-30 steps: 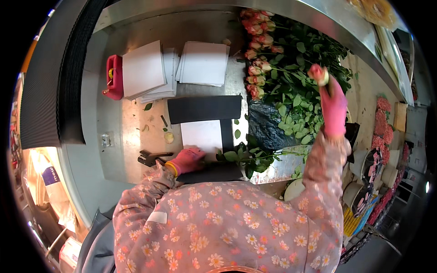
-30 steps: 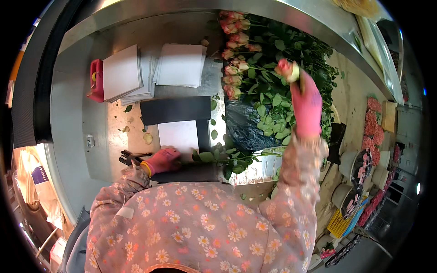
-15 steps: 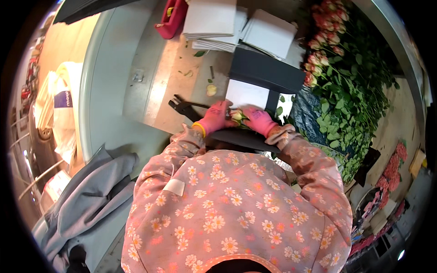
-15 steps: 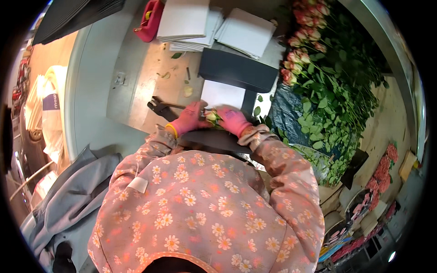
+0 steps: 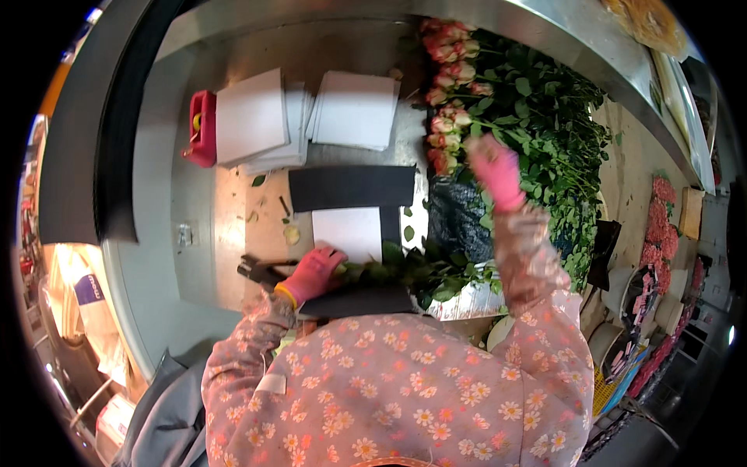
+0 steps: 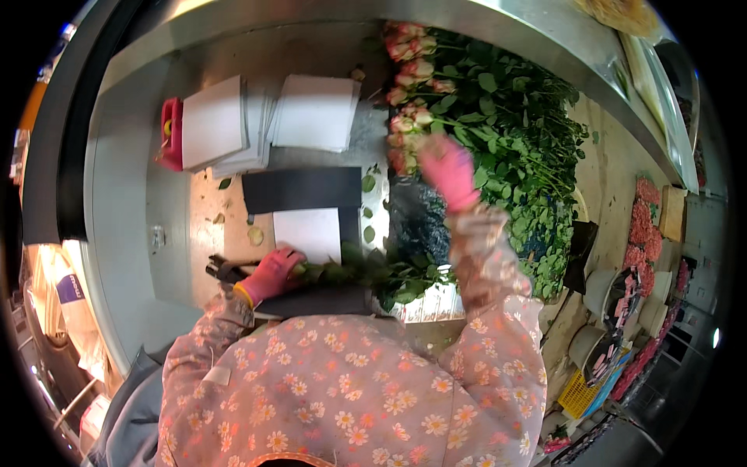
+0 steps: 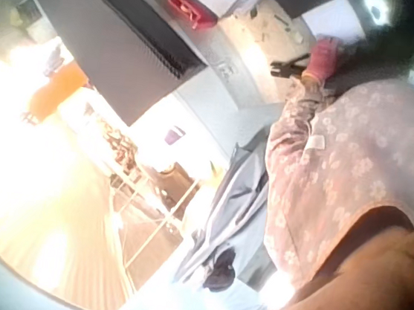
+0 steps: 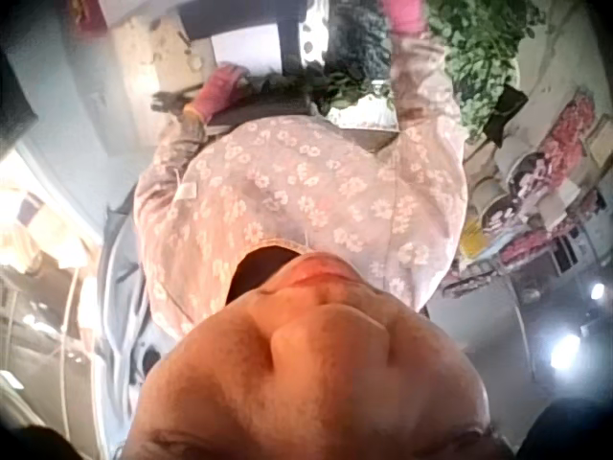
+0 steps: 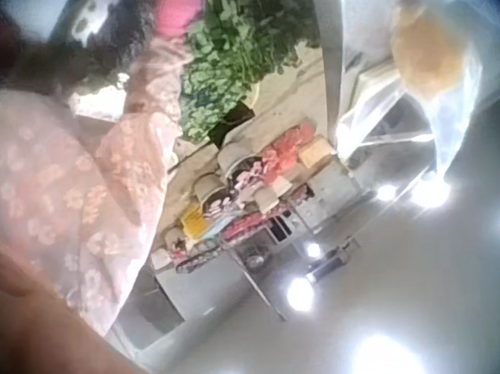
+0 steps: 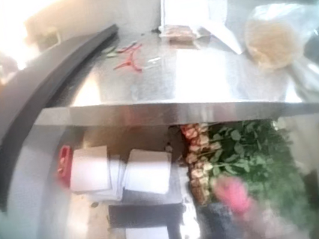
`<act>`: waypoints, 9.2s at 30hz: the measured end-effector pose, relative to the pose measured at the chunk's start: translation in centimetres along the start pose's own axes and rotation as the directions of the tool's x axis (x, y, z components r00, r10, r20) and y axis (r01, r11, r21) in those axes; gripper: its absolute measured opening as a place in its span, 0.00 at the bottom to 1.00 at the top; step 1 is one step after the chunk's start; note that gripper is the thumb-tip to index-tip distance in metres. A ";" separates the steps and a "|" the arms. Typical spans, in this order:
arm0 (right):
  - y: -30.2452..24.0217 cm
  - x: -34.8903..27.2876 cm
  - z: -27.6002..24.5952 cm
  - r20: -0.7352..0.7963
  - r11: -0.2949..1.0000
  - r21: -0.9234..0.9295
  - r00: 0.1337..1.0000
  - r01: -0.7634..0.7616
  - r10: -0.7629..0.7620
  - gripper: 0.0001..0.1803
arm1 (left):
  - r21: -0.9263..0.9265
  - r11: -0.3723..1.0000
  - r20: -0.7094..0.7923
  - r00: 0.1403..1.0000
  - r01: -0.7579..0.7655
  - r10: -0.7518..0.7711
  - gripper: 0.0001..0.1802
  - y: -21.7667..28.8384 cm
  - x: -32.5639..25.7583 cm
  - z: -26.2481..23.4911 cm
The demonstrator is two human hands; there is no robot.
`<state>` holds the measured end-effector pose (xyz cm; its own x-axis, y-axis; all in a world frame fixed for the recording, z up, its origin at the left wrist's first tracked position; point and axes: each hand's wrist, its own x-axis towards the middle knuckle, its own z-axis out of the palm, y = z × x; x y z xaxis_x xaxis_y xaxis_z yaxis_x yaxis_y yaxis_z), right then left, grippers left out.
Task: The person wraps individual rose stems in black and white paper sheets on a metal workbench. They arrange the flowers, fold the paper around the stems, and place the wrapped units into a container. The process is repeated for multiple stems throughout the clip.
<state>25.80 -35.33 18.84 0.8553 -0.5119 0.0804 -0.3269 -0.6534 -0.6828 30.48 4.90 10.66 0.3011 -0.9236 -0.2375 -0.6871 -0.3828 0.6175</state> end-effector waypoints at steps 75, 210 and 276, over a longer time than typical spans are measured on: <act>-8.4 -13.9 12.9 0.450 0.853 0.098 0.742 0.512 -0.497 0.06 | -0.055 0.990 0.057 0.990 0.134 -0.130 0.32 -1.8 2.6 -1.5; -6.6 -10.2 20.4 0.469 0.722 -0.430 0.818 0.542 -0.334 0.06 | 0.289 0.957 -0.090 0.995 -0.025 0.053 0.32 -1.0 3.9 -3.5; -3.3 -14.6 10.6 0.779 0.669 0.102 0.477 -0.736 0.406 0.17 | 0.004 0.999 -0.482 0.875 -0.048 0.044 0.23 -6.4 -0.7 -1.6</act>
<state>18.59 -19.80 12.23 0.5888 -0.0750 -0.8048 -0.8072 -0.0037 -0.5902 35.70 8.05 8.08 0.5520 -0.8141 0.1805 -0.7034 -0.3383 0.6251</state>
